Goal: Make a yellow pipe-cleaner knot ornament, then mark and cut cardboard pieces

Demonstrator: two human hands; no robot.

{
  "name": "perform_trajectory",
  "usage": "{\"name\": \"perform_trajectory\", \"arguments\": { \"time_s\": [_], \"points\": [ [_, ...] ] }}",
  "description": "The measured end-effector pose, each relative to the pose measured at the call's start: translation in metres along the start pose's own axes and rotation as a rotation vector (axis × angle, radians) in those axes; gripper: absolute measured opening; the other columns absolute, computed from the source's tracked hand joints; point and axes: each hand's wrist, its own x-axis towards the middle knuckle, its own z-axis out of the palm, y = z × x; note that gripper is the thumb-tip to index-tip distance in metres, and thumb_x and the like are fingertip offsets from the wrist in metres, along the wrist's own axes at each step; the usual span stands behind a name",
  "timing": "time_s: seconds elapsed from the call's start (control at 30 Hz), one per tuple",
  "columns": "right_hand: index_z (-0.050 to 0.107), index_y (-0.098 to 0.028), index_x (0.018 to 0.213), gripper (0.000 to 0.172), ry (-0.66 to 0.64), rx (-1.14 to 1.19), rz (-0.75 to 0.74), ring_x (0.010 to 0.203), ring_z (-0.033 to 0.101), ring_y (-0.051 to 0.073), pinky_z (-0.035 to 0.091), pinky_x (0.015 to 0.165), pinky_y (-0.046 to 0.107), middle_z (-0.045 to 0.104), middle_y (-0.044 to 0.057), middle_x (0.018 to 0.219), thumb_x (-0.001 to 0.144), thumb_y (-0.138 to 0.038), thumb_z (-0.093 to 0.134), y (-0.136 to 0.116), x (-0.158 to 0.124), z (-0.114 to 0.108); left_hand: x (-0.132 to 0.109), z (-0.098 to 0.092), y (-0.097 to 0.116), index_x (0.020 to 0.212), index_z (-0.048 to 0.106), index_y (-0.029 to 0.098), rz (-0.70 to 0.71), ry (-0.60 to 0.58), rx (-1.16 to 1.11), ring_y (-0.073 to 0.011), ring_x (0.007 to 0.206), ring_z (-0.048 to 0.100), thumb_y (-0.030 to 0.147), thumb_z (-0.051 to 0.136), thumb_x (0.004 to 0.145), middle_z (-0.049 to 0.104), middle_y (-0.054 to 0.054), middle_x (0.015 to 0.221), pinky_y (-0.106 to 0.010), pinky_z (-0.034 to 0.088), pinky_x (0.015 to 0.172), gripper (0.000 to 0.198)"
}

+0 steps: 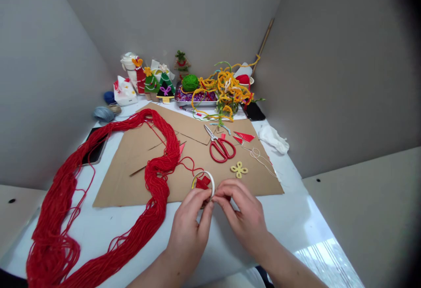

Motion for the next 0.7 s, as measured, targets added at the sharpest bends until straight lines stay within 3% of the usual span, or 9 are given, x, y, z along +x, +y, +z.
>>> {"name": "perform_trajectory", "arguments": {
  "time_s": [0.07,0.23,0.4,0.57,0.7],
  "points": [
    [0.057,-0.021,0.087,0.010,-0.005,0.008,0.011,0.083,0.059,0.017,0.051,0.072,0.030,0.060,0.005,0.085,0.087,-0.012,0.052,0.0012,-0.0010,0.0005,0.0004,0.0004,0.0008,0.102,0.062,0.021,-0.002,0.007,-0.005,-0.0190,0.091,0.061,0.015,0.049,0.086,0.066,-0.007,0.096,-0.028,0.047,0.079,0.022],
    [0.057,-0.022,0.107,0.023,0.033,-0.040,-0.025,0.093,0.059,0.018,0.051,0.078,0.032,0.061,0.008,0.099,0.087,-0.011,0.053,0.0032,-0.0033,0.0020,0.0018,0.0022,-0.0011,0.102,0.061,0.019,0.029,0.027,0.022,-0.0174,0.090,0.061,0.015,0.048,0.086,0.065,-0.007,0.098,-0.027,0.048,0.079,0.020],
    [0.058,-0.021,0.091,0.014,0.012,0.010,-0.028,0.084,0.059,0.015,0.050,0.074,0.030,0.061,0.004,0.086,0.087,-0.008,0.054,0.0021,-0.0017,0.0012,0.0027,0.0038,-0.0037,0.102,0.059,0.019,0.059,0.036,0.048,-0.0154,0.090,0.060,0.014,0.047,0.088,0.064,-0.006,0.096,-0.026,0.047,0.080,0.020],
    [0.056,-0.021,0.109,0.028,0.045,-0.015,-0.021,0.093,0.058,0.016,0.049,0.080,0.030,0.060,0.007,0.101,0.085,-0.007,0.056,0.0053,-0.0027,0.0034,0.0018,0.0041,-0.0058,0.104,0.058,0.019,0.073,0.040,0.071,-0.0155,0.093,0.060,0.014,0.047,0.088,0.064,-0.006,0.099,-0.026,0.047,0.082,0.020],
    [0.058,-0.021,0.099,0.020,0.026,0.011,-0.027,0.088,0.058,0.015,0.049,0.077,0.029,0.061,0.005,0.092,0.086,-0.006,0.054,0.0064,-0.0028,0.0050,0.0018,0.0044,-0.0066,0.102,0.058,0.019,0.071,0.042,0.083,-0.0156,0.092,0.060,0.014,0.046,0.088,0.064,-0.006,0.097,-0.027,0.047,0.081,0.019]
  ]
}}
